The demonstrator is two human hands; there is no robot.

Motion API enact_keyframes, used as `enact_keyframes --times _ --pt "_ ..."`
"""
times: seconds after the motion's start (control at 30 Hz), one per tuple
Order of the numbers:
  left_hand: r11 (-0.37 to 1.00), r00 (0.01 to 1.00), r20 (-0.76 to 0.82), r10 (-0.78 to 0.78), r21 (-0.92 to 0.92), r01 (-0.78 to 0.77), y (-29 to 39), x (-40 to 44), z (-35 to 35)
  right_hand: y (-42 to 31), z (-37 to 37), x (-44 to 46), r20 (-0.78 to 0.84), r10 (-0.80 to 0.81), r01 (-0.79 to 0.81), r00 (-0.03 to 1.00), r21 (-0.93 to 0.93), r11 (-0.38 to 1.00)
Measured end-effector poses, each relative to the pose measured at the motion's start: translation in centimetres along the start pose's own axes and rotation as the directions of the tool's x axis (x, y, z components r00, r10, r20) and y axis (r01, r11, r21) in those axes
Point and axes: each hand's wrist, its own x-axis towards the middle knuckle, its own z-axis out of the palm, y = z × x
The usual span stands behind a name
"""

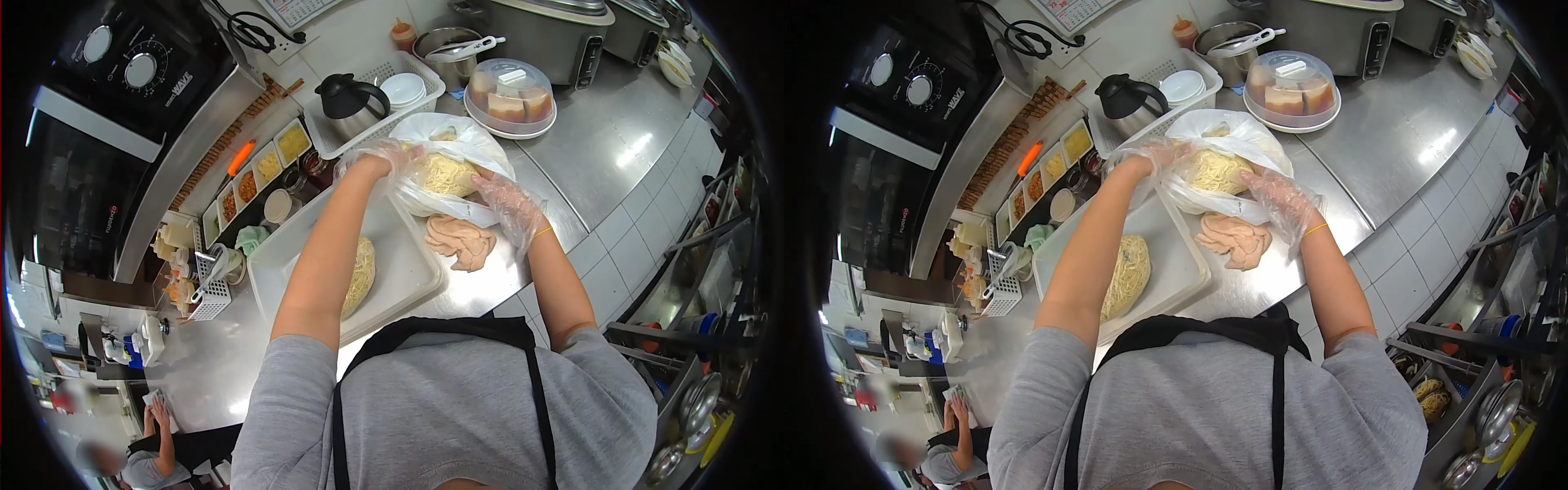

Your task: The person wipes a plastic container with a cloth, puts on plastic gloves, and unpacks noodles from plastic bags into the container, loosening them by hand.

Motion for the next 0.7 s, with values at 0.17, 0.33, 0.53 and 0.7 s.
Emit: enact_keyframes --times 0.17,0.33,0.53,0.7 --pt "0.978 0.998 0.048 -0.027 -0.203 0.036 -1.6 0.8 0.5 1.8 -0.9 1.0 0.022 -0.061 0.057 0.998 0.139 0.989" --pt "0.803 0.969 -0.086 0.231 -0.546 -0.24 -4.9 -4.0 -2.2 3.9 -3.1 3.8 -0.058 -0.252 0.194 0.966 -0.481 0.855" --pt "0.995 0.936 -0.342 -0.079 0.033 0.096 -12.2 -19.4 -2.0 -0.7 0.1 1.8 -0.166 -0.611 0.399 0.774 -0.621 0.675" --pt "0.941 0.924 0.186 -0.334 0.008 0.339 -15.4 -24.0 3.9 -4.3 12.2 -0.7 0.302 -0.601 0.659 0.74 -0.503 0.559"
